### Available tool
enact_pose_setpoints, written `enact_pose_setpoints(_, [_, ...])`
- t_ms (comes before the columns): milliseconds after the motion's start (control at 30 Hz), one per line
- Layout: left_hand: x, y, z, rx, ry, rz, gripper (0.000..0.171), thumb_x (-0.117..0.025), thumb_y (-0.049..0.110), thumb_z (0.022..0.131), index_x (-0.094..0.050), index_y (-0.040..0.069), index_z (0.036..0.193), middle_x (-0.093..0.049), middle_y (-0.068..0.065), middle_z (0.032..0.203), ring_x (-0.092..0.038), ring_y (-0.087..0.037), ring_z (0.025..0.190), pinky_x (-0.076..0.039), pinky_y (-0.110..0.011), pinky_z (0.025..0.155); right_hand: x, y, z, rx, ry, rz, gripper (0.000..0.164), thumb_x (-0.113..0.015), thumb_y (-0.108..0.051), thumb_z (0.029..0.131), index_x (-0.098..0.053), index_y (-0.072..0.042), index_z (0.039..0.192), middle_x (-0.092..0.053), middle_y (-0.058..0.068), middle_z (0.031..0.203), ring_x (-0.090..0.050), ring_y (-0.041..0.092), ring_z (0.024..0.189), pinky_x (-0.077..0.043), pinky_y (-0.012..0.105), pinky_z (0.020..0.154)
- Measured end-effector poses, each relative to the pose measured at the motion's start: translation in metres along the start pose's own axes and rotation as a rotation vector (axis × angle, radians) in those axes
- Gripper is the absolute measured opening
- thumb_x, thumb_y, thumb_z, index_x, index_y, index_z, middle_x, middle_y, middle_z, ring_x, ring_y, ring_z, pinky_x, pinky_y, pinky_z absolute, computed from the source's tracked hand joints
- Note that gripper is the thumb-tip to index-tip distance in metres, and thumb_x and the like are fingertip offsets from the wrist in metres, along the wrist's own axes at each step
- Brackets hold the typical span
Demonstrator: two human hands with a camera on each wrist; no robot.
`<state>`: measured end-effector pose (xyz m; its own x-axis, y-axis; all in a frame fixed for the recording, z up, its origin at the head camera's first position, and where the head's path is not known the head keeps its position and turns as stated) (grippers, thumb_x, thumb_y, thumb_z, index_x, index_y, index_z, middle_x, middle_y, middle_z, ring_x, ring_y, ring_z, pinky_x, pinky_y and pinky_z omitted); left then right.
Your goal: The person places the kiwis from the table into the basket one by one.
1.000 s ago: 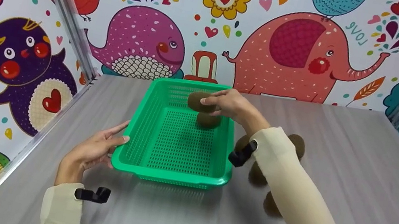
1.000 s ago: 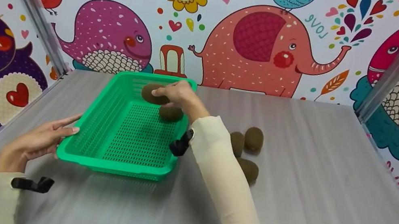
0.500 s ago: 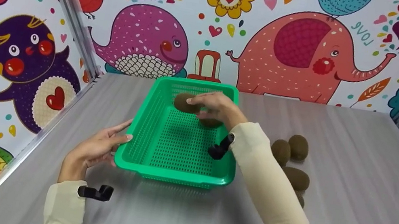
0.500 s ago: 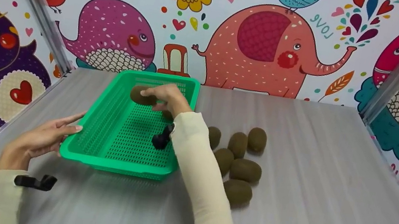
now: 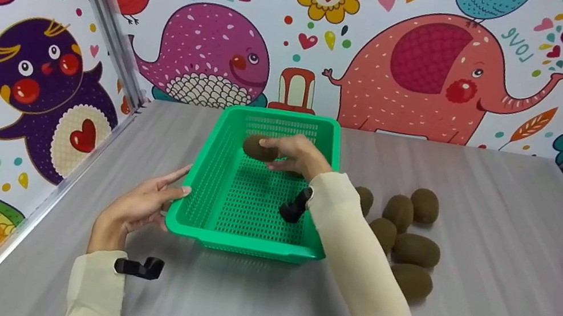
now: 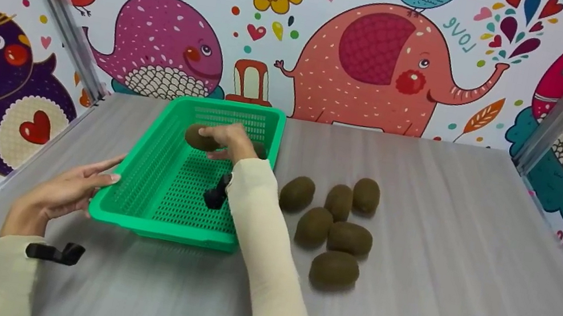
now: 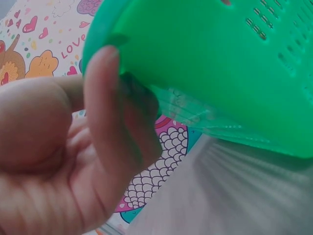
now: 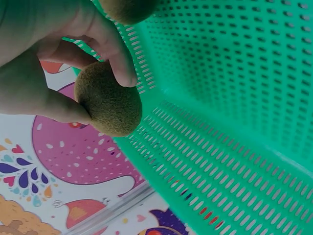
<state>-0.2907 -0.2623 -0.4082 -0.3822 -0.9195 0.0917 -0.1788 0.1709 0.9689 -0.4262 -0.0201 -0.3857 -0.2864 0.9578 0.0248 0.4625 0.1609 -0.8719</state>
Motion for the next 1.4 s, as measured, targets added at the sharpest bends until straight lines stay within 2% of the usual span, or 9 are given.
enact_pose_setpoints(167, [0.001, 0.002, 0.000, -0.001, 0.005, 0.011, 0.070, -0.052, 0.030, 0.106, -0.012, 0.024, 0.163, -0.076, -0.009, 0.105, -0.075, -0.016, 0.076, -0.061, -0.033, 0.056, -0.008, 0.005, 0.005, 0.003, -0.014, -0.055, 0.082, -0.070, -0.019, 0.095, -0.020, -0.003, 0.158, -0.041, 0.022, 0.152, -0.062, 0.035, 0.125, -0.059, 0.035, 0.095])
enact_pose_setpoints(233, [0.001, 0.002, -0.001, -0.003, 0.008, 0.009, 0.070, -0.052, 0.030, 0.106, -0.013, 0.024, 0.163, -0.076, -0.010, 0.106, -0.075, -0.016, 0.077, -0.061, -0.033, 0.056, -0.010, 0.006, 0.005, 0.007, -0.012, -0.087, 0.082, -0.069, -0.020, 0.096, -0.019, -0.003, 0.158, -0.040, 0.022, 0.153, -0.063, 0.035, 0.123, -0.059, 0.036, 0.095])
enact_pose_setpoints(367, [0.000, 0.002, 0.000, -0.007, 0.010, 0.005, 0.070, -0.052, 0.029, 0.106, -0.013, 0.023, 0.163, -0.076, -0.011, 0.106, -0.075, -0.017, 0.077, -0.061, -0.033, 0.056, -0.010, 0.007, 0.003, 0.013, -0.008, -0.154, 0.068, -0.067, -0.021, 0.098, -0.033, 0.000, 0.153, -0.041, 0.020, 0.153, -0.065, 0.034, 0.121, -0.056, 0.038, 0.100])
enact_pose_setpoints(600, [-0.001, 0.001, 0.001, 0.001, 0.012, 0.016, 0.069, -0.052, 0.029, 0.106, -0.014, 0.024, 0.163, -0.077, -0.010, 0.104, -0.075, -0.016, 0.076, -0.061, -0.032, 0.056, -0.007, 0.011, 0.006, 0.017, 0.003, -0.232, 0.077, -0.063, -0.021, 0.100, -0.016, -0.002, 0.159, -0.035, 0.020, 0.157, -0.063, 0.033, 0.124, -0.054, 0.039, 0.104])
enact_pose_setpoints(700, [0.000, 0.001, 0.001, -0.001, 0.021, 0.030, 0.069, -0.053, 0.029, 0.106, -0.015, 0.024, 0.163, -0.076, -0.011, 0.106, -0.075, -0.016, 0.076, -0.061, -0.033, 0.056, -0.009, 0.011, 0.007, 0.021, -0.012, -0.222, 0.071, -0.061, -0.015, 0.101, -0.020, 0.001, 0.157, -0.034, 0.020, 0.157, -0.057, 0.034, 0.130, -0.053, 0.039, 0.104])
enact_pose_setpoints(833, [0.001, 0.002, -0.001, 0.002, 0.034, 0.050, 0.069, -0.053, 0.030, 0.106, -0.014, 0.024, 0.163, -0.076, -0.011, 0.107, -0.075, -0.015, 0.075, -0.060, -0.031, 0.055, -0.014, 0.010, 0.009, 0.032, -0.036, -0.274, 0.058, -0.058, -0.011, 0.101, -0.034, 0.003, 0.152, -0.040, 0.018, 0.154, -0.052, 0.031, 0.135, -0.050, 0.038, 0.108])
enact_pose_setpoints(967, [0.000, 0.001, -0.001, 0.006, 0.036, 0.052, 0.069, -0.052, 0.030, 0.106, -0.014, 0.024, 0.163, -0.076, -0.010, 0.106, -0.074, -0.015, 0.074, -0.060, -0.030, 0.054, -0.016, 0.009, 0.010, 0.038, -0.068, -0.323, 0.057, -0.056, -0.012, 0.102, -0.034, 0.001, 0.153, -0.039, 0.015, 0.157, -0.046, 0.029, 0.142, -0.045, 0.038, 0.114])
enact_pose_setpoints(1167, [0.000, 0.001, 0.000, 0.009, 0.040, 0.046, 0.069, -0.053, 0.030, 0.105, -0.015, 0.024, 0.163, -0.076, -0.009, 0.103, -0.074, -0.015, 0.073, -0.060, -0.030, 0.054, -0.017, 0.006, 0.009, 0.040, -0.096, -0.306, 0.059, -0.058, -0.014, 0.102, -0.034, 0.000, 0.154, -0.034, 0.014, 0.161, -0.037, 0.029, 0.148, -0.040, 0.040, 0.118])
enact_pose_setpoints(1400, [0.001, 0.001, -0.001, 0.009, 0.033, 0.039, 0.069, -0.052, 0.030, 0.106, -0.014, 0.024, 0.163, -0.076, -0.010, 0.104, -0.074, -0.015, 0.075, -0.060, -0.031, 0.055, -0.014, -0.007, 0.000, 0.059, -0.095, -0.212, 0.073, -0.060, -0.013, 0.101, -0.017, -0.001, 0.159, -0.029, 0.014, 0.162, -0.034, 0.030, 0.149, -0.038, 0.040, 0.120])
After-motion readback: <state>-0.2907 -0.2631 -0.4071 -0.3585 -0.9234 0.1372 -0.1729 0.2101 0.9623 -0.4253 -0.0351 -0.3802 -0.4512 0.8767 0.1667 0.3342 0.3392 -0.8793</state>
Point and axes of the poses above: each hand's wrist, its own z-axis towards the middle knuckle, its own x-axis out of the back of the hand, y = z × x, the point moved 7 cm from there along z, towards the middle knuckle
